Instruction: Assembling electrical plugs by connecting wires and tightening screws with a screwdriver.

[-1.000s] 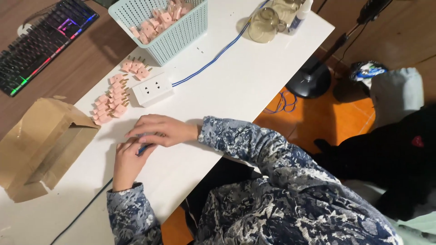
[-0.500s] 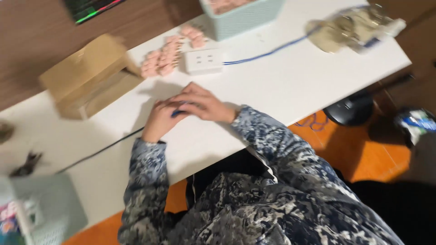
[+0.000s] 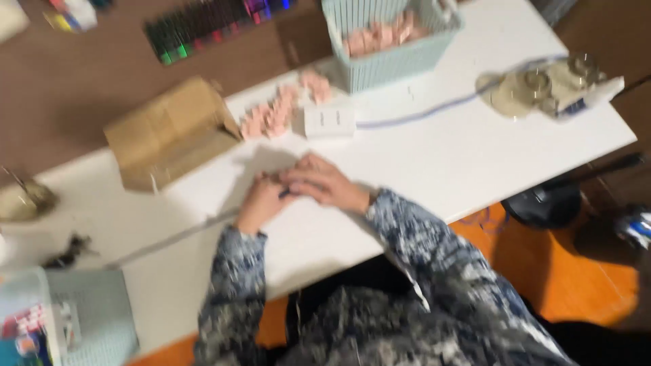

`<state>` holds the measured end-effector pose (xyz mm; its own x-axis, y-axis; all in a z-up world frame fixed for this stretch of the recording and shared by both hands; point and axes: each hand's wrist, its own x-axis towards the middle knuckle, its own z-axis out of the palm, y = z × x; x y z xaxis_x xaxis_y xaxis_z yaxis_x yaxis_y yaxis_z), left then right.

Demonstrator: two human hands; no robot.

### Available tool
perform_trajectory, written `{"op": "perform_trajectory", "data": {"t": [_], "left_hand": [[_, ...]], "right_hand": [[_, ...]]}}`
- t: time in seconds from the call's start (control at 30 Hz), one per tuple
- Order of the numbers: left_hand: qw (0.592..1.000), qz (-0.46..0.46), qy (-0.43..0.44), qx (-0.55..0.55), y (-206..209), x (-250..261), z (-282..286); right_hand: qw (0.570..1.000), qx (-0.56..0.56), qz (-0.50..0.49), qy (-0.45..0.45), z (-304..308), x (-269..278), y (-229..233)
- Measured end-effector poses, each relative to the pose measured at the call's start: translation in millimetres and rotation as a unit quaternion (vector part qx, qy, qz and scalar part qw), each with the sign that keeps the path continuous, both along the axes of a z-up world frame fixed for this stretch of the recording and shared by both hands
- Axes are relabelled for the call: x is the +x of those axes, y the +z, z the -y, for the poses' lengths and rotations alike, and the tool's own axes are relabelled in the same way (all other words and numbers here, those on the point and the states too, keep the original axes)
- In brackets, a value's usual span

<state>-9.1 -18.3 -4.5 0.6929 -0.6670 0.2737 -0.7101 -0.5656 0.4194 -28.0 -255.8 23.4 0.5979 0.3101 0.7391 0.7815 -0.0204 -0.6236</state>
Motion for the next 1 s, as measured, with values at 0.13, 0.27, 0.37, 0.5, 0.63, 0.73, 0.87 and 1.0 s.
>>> {"op": "perform_trajectory", "data": {"t": [0.13, 0.27, 0.37, 0.5, 0.63, 0.73, 0.87, 1.0], "left_hand": [[1.000, 0.027, -0.011, -0.003, -16, 15, -6], [1.000, 0.028, 0.001, -0.009, -5, 3, -5], [0.999, 0.032, -0.008, -0.023, 1, 7, -5], [1.000, 0.005, -0.002, -0.012, 13, -4, 2], [1.000, -0.012, 0.010, 0.012, 33, -1, 5], [1.000, 0.014, 0.010, 0.006, 50, -11, 9], [1.000, 0.000, 0.003, 0.013, 36, -3, 6], [1.000, 0.017, 0.005, -0.004, 17, -1, 2]], "right_hand": [[1.000, 0.011, 0.010, -0.006, -2, 6, 15], [1.000, 0.014, 0.000, 0.006, 3, -9, 30], [1.000, 0.005, 0.012, 0.011, 0, -5, 41], [1.000, 0.007, 0.008, -0.009, 4, -12, 41], [1.000, 0.013, 0.018, -0.019, 1, -9, 33], [1.000, 0.020, 0.021, -0.006, -1, -6, 29], [1.000, 0.015, 0.026, -0.010, 0, -9, 44], [0.999, 0.007, 0.036, -0.018, 0, -3, 27]]}}
